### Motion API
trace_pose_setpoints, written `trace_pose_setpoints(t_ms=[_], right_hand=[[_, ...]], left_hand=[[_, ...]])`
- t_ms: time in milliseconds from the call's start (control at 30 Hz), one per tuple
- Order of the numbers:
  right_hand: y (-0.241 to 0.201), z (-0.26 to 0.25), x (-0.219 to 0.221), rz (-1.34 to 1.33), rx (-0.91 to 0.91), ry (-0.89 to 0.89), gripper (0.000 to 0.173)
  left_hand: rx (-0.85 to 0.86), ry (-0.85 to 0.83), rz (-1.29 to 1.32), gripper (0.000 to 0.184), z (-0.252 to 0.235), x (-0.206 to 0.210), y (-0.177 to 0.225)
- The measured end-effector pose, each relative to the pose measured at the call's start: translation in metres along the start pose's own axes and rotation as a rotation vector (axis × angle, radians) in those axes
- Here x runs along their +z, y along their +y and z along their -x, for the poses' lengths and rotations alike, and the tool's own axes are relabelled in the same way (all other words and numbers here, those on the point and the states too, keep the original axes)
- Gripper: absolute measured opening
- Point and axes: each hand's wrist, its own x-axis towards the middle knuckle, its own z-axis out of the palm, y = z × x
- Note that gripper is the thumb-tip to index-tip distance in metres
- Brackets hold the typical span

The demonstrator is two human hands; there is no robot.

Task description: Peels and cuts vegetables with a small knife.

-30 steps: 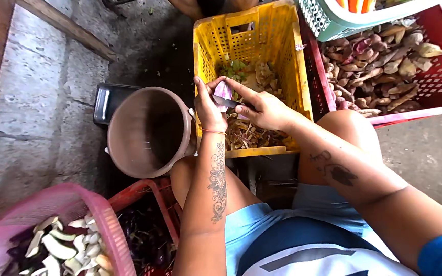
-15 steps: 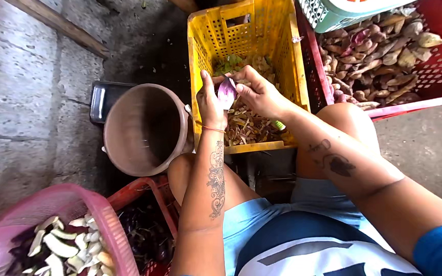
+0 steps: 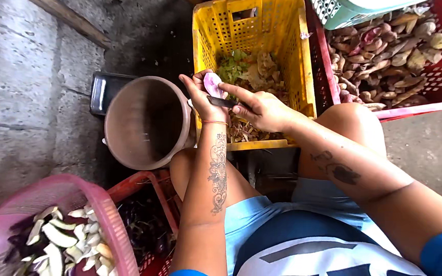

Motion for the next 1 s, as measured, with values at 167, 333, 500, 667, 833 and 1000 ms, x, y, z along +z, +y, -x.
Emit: trace_pose_setpoints(t_ms=[167, 333, 500, 667, 833, 1000], right_hand=[[0.0, -0.001, 0.001, 0.058, 0.009, 0.007, 0.054], [0.002, -0.004, 0.003, 0.092, 0.044, 0.082, 0.044], [0.012, -0.009, -0.005, -0.349, 0.133, 0.196, 0.035], [0.018, -0.006, -0.016, -0.47, 0.181, 0.302, 0.045], [0.015, -0.006, -0.006, -0.325, 0.151, 0.247, 0.048], [0.011, -0.002, 0.001, -0.115, 0.061, 0.168, 0.05]], left_hand=[[0.002, 0.06, 0.015, 0.072, 0.004, 0.006, 0.0], [0.039, 0.021, -0.03, 0.068, 0.008, 0.007, -0.009], [-0.067, -0.085, -0.06, 0.054, 0.016, 0.009, -0.01], [-0.198, -0.159, 0.178, 0.032, 0.008, 0.0, 0.004], [-0.243, -0.103, 0.231, 0.03, 0.007, 0.0, 0.005], [-0.252, -0.039, 0.26, 0.024, 0.005, 0.001, 0.005]])
